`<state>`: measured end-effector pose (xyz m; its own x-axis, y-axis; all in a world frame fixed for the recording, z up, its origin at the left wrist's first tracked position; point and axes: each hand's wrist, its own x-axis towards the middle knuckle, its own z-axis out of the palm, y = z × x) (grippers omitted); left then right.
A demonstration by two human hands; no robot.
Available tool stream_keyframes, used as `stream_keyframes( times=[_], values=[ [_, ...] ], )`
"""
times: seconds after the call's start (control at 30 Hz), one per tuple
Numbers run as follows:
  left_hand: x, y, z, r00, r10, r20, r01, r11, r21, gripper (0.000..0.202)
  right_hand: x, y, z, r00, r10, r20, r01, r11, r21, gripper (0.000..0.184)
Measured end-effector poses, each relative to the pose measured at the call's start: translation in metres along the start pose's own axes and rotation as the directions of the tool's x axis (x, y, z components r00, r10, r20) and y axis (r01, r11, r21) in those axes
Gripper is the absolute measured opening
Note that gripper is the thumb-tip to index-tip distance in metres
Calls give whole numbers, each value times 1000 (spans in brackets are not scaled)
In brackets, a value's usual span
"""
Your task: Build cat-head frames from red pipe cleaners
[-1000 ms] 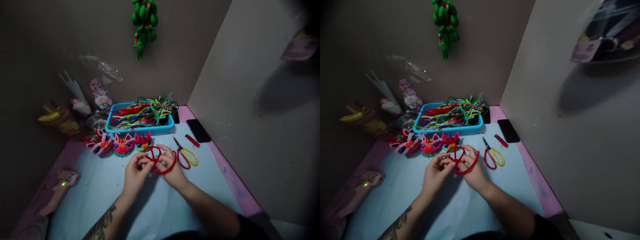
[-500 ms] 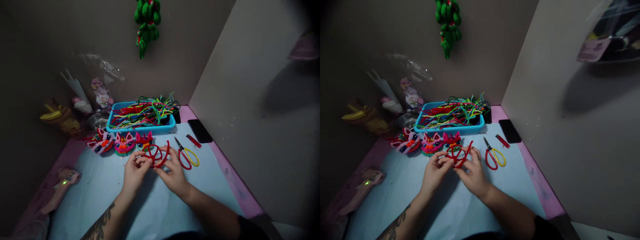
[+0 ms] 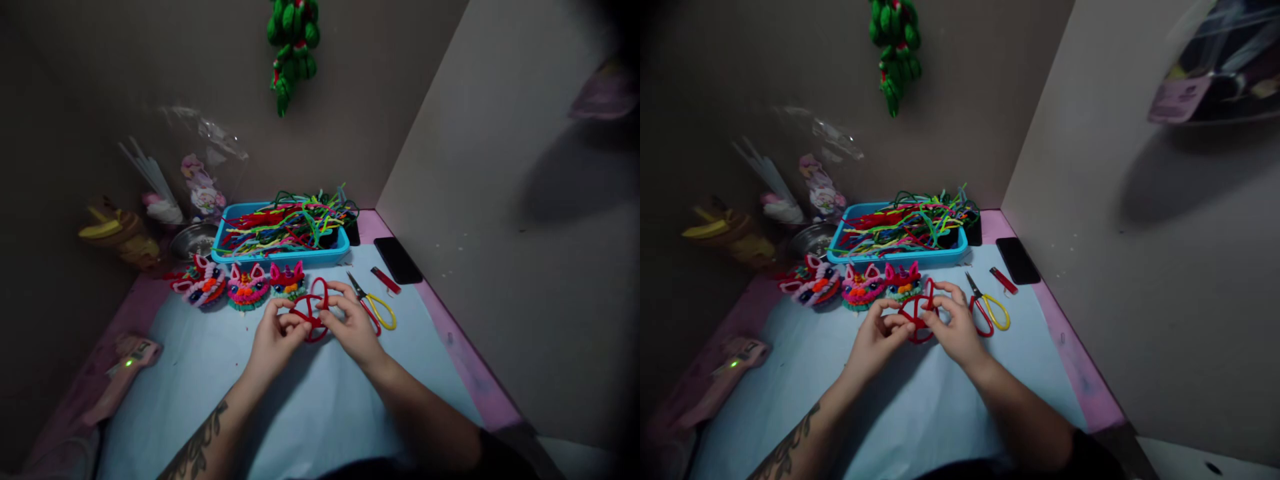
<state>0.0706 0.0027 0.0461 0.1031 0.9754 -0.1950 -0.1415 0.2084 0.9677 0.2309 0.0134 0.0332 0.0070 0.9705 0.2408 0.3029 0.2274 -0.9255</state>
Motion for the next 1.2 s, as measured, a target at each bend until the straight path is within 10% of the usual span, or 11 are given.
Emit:
stream_keyframes(
  times=[0.7,1.2],
  values=[
    [2,-4,0,976,-92,-199,30,956,-293,52,-19,0,18,881,-471,45,440,782,-441,10],
    [1,1,1,982,-124,-145,94,976,-196,57,-16,-6,18,955,-279,-99,242,928,-282,4]
  ],
)
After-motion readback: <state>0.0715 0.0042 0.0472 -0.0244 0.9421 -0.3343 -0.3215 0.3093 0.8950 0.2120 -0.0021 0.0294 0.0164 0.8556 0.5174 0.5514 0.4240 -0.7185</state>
